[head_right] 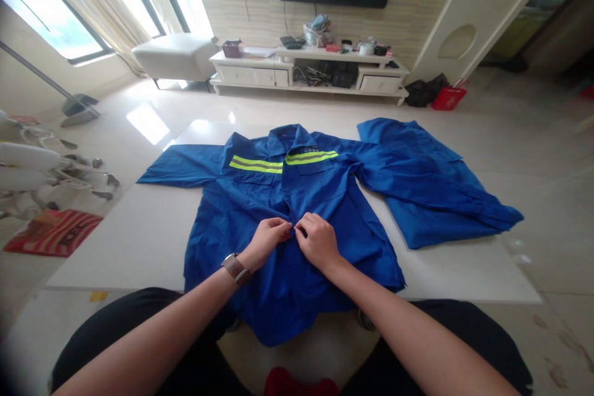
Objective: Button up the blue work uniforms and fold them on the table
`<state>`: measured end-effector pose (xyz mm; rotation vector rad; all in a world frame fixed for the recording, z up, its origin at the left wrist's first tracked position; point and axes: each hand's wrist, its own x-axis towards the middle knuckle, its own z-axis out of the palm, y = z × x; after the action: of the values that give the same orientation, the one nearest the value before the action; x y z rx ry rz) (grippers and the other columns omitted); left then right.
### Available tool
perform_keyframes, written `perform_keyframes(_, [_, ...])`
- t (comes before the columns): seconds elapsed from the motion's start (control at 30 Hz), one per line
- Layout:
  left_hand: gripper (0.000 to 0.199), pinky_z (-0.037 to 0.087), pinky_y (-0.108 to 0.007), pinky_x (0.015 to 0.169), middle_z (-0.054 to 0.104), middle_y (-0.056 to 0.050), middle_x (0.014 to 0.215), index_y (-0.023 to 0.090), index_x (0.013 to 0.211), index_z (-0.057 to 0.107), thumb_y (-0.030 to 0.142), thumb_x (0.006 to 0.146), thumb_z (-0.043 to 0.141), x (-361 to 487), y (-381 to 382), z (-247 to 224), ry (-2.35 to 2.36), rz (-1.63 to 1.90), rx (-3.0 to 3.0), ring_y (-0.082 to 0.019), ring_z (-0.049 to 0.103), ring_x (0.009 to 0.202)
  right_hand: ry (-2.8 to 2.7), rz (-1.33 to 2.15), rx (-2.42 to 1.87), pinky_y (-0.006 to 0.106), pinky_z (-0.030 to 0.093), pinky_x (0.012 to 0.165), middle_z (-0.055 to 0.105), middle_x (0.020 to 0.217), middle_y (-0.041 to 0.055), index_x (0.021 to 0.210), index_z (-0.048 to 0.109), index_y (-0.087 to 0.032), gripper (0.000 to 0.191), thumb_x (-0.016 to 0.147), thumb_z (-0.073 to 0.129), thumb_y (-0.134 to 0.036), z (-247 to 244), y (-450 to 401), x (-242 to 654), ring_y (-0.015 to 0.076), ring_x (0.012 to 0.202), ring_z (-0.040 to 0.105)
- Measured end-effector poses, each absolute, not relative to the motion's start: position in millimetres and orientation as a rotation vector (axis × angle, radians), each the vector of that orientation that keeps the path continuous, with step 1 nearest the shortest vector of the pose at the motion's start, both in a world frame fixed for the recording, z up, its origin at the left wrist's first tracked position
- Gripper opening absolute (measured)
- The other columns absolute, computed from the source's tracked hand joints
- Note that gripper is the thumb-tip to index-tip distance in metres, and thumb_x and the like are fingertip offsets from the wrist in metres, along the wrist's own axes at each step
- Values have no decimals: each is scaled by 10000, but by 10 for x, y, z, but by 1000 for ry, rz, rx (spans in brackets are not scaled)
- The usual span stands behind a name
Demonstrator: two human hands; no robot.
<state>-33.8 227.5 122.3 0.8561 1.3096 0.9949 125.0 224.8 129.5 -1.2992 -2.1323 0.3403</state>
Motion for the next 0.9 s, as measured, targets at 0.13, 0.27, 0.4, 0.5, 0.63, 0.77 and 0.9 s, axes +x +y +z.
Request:
perform_keyframes(0.13, [209, 405, -223, 555, 631, -15, 588, 151, 631, 670, 318, 672, 788, -338, 2284, 1204, 1276, 1007, 859, -119, 559, 555, -2111, 346, -1298, 319, 460, 762, 665, 826, 27, 768, 633, -230, 165, 914, 626, -153, 1291, 2255, 1254, 203, 833, 614])
perform_keyframes(0.27, [204, 431, -223, 565, 622, -1, 587, 157, 656, 653, 307, 671, 791, -330, 2288, 1207, 1263, 1012, 851, -119, 571, 555, -2098, 350, -1301, 318, 461, 762, 663, 823, 28, 763, 627, -232, 170, 914, 623, -155, 1288, 2257, 1254, 205, 831, 617])
perform_keyframes(0.4, [184, 427, -224, 547, 619, 0, 575, 163, 685, 647, 297, 690, 773, -319, 2283, 1213, 1269, 1022, 884, -128, 575, 548, -2095, 359, -1302, 316, 462, 768, 659, 826, 26, 765, 623, -229, 165, 909, 630, -148, 1289, 2260, 1255, 203, 835, 621])
perform_keyframes(0.5, [137, 414, -222, 536, 612, 6, 565, 168, 691, 639, 263, 700, 737, -317, 2285, 1199, 1271, 1021, 922, -127, 568, 537, -2098, 363, -1307, 316, 459, 762, 657, 825, 24, 763, 621, -227, 166, 907, 630, -144, 1295, 2258, 1255, 203, 834, 621])
perform_keyframes(0.63, [91, 387, -217, 518, 593, 17, 546, 180, 652, 611, 213, 675, 693, -324, 2298, 1156, 1279, 1015, 986, -122, 548, 520, -2110, 356, -1312, 316, 458, 755, 653, 823, 24, 765, 621, -228, 164, 908, 631, -149, 1307, 2247, 1250, 202, 827, 617])
perform_keyframes(0.77, [69, 390, -221, 517, 606, 11, 558, 184, 655, 615, 223, 679, 666, -339, 2314, 1125, 1310, 1010, 1056, -130, 559, 528, -2121, 345, -1312, 314, 455, 755, 650, 833, 28, 779, 621, -223, 156, 918, 629, -155, 1311, 2240, 1252, 201, 831, 618])
perform_keyframes(0.9, [71, 405, -224, 526, 608, 15, 571, 181, 667, 614, 239, 686, 651, -348, 2319, 1120, 1336, 995, 1091, -136, 579, 545, -2120, 341, -1310, 307, 451, 752, 647, 835, 28, 786, 622, -225, 153, 922, 623, -155, 1300, 2245, 1262, 199, 831, 617])
